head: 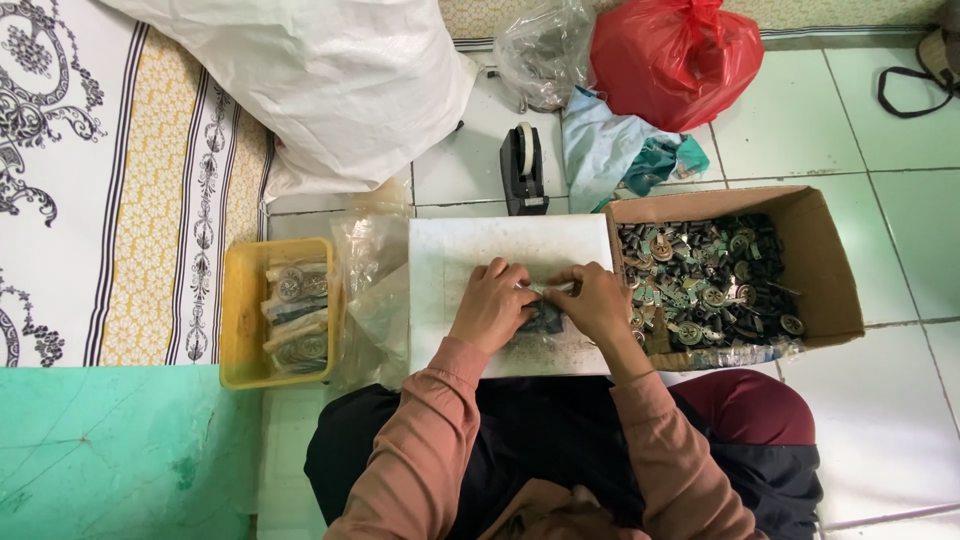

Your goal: Packaging small metal parts from a bulk box into small plastic bags on a workshop floor.

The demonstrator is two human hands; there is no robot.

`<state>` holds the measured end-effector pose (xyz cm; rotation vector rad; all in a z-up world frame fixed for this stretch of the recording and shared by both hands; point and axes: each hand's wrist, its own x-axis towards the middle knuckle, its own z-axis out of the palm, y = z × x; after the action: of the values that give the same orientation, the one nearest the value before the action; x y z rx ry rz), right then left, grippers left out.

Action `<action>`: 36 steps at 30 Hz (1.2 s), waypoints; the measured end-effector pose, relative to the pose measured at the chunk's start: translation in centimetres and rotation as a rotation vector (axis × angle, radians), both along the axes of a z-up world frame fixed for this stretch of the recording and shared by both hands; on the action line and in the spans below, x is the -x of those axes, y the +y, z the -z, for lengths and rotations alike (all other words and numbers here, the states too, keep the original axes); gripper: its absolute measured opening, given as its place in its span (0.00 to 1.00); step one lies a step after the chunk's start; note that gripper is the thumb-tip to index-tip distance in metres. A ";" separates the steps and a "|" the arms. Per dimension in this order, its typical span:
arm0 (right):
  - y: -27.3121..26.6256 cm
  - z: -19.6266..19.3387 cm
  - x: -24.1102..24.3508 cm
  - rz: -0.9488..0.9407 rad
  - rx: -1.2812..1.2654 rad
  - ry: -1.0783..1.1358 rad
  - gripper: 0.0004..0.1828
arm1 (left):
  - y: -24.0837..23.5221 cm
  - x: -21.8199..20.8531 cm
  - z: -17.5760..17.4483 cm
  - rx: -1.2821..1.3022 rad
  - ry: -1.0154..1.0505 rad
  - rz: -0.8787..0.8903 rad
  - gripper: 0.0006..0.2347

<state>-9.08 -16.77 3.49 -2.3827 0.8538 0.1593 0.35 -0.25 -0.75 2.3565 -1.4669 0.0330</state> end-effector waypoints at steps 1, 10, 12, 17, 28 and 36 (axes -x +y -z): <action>-0.2 0.3 -0.3 0.007 -0.001 -0.007 0.15 | 0.3 0.2 0.0 -0.001 -0.007 0.007 0.07; -2.3 2.6 -0.4 0.019 -0.132 0.055 0.19 | 1.3 1.4 -0.9 -0.037 0.062 -0.046 0.05; -4.4 8.5 -0.2 0.056 -0.246 -0.060 0.17 | 1.7 1.6 0.3 -0.046 0.092 -0.078 0.08; -0.8 -0.5 2.0 0.040 -0.243 -0.091 0.23 | 2.8 2.6 0.9 -0.020 0.128 -0.152 0.13; 5.4 0.7 4.1 0.203 -0.373 -0.330 0.26 | 1.9 9.2 1.3 0.202 0.363 -0.365 0.37; 11.2 -5.5 4.3 -0.073 -0.442 -0.567 0.24 | 3.5 7.3 3.9 0.834 1.168 -0.589 0.13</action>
<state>-13.39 -5.58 9.00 -1.8914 0.4068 -0.2653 -6.94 3.25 -4.68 1.4877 -0.1081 -0.4160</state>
